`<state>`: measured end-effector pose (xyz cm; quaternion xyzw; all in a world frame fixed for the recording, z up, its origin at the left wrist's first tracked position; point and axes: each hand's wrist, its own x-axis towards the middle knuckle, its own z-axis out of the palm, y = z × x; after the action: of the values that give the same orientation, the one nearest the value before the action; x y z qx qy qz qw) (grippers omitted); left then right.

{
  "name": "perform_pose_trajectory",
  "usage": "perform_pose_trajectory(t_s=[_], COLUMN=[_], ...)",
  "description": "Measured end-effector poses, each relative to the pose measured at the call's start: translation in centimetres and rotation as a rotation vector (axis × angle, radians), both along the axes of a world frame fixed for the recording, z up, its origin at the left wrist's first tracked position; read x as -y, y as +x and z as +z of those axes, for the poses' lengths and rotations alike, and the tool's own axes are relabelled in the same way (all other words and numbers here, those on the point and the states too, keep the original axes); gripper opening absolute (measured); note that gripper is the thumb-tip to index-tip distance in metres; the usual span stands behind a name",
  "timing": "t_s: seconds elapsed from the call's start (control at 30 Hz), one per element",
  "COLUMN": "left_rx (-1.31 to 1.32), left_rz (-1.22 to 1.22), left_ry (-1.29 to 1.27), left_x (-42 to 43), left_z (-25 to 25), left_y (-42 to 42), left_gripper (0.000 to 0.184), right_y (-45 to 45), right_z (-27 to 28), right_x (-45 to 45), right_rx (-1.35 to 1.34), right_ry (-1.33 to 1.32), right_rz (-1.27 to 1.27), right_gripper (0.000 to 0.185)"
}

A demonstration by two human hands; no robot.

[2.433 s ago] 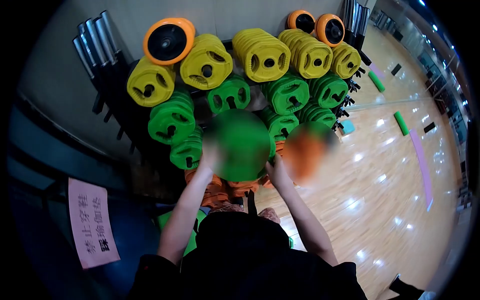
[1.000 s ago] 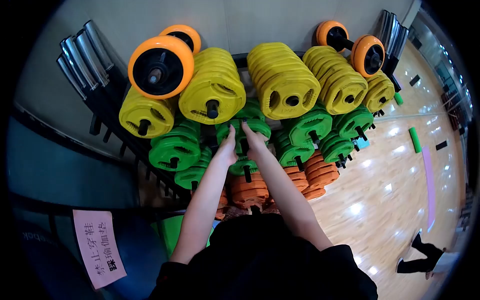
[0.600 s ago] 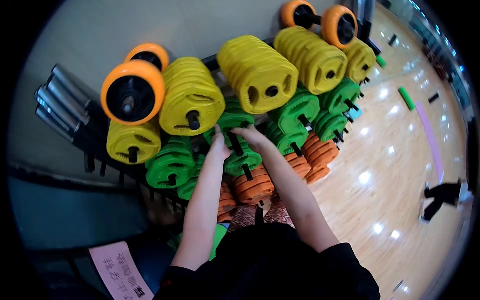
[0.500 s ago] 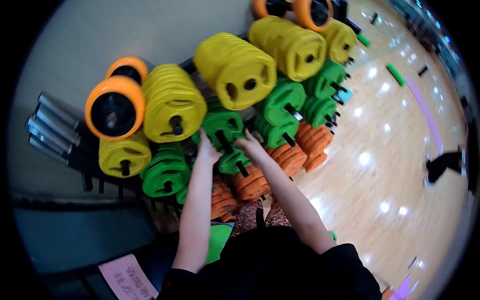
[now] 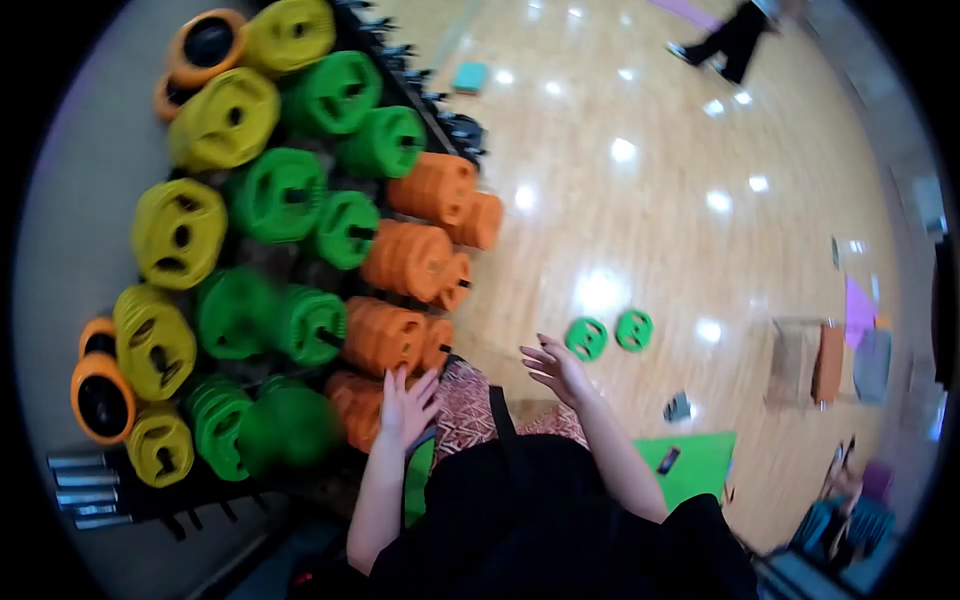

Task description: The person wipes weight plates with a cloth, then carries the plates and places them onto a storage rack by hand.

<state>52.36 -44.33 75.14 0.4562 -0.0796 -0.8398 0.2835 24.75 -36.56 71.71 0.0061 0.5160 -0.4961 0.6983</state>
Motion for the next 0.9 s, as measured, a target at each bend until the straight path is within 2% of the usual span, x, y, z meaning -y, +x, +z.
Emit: perform_pose_trajectory(t_s=[0.1, 0.17, 0.27, 0.37, 0.47, 0.53, 0.57, 0.63, 0.7, 0.77, 0.83, 0.9], left_rx=[-0.022, -0.08, -0.295, -0.322, -0.183, -0.046, -0.029, 0.138, 0.182, 0.216, 0.29, 0.352], left_rz=[-0.185, -0.19, -0.158, -0.296, -0.356, -0.406, -0.409, -0.559, -0.546, -0.613, -0.663, -0.701], left_ry=[-0.095, -0.12, 0.045, 0.173, 0.211, 0.236, 0.248, 0.292, 0.356, 0.388, 0.4, 0.422], left_x=[-0.6, -2.4, -7.0, -11.9, -14.5, -15.0, -15.1, -14.9, -14.3, -14.3, -14.3, -14.4], left_z=[-0.5, 0.1, -1.3, -3.7, -5.6, -7.8, -9.8, -15.3, -22.2, -30.3, -38.1, -46.2], left_y=[-9.1, -15.2, -22.6, -27.2, -29.3, -29.5, -29.4, -29.1, -29.9, -30.2, -31.7, -33.8], left_gripper=[0.067, 0.065, 0.059, 0.058, 0.055, 0.049, 0.049, 0.043, 0.039, 0.039, 0.039, 0.043], right_y=[-2.4, -4.8, -8.1, -11.4, -13.8, -14.7, -15.2, -16.3, -17.4, -17.6, -20.0, -22.2], right_z=[-0.3, -0.8, -3.2, -3.9, -6.7, -9.2, -11.0, -16.3, -24.6, -34.9, -38.2, -44.2], right_x=[-6.8, -12.0, -19.9, -25.2, -28.3, -29.0, -29.2, -29.1, -28.7, -29.1, -25.5, -22.6], right_rx=[0.013, 0.096, 0.049, -0.083, -0.068, -0.139, -0.122, -0.223, -0.28, -0.632, -0.871, -1.122], right_ry=[-0.014, 0.059, 0.123, 0.199, 0.263, 0.348, 0.361, 0.411, 0.445, 0.397, 0.442, 0.409], right_rz=[-0.105, -0.253, -0.399, -0.485, -0.531, -0.457, -0.459, -0.289, -0.281, -0.018, 0.27, 0.46], right_gripper=[0.047, 0.045, 0.038, 0.032, 0.03, 0.026, 0.026, 0.023, 0.019, 0.019, 0.029, 0.028])
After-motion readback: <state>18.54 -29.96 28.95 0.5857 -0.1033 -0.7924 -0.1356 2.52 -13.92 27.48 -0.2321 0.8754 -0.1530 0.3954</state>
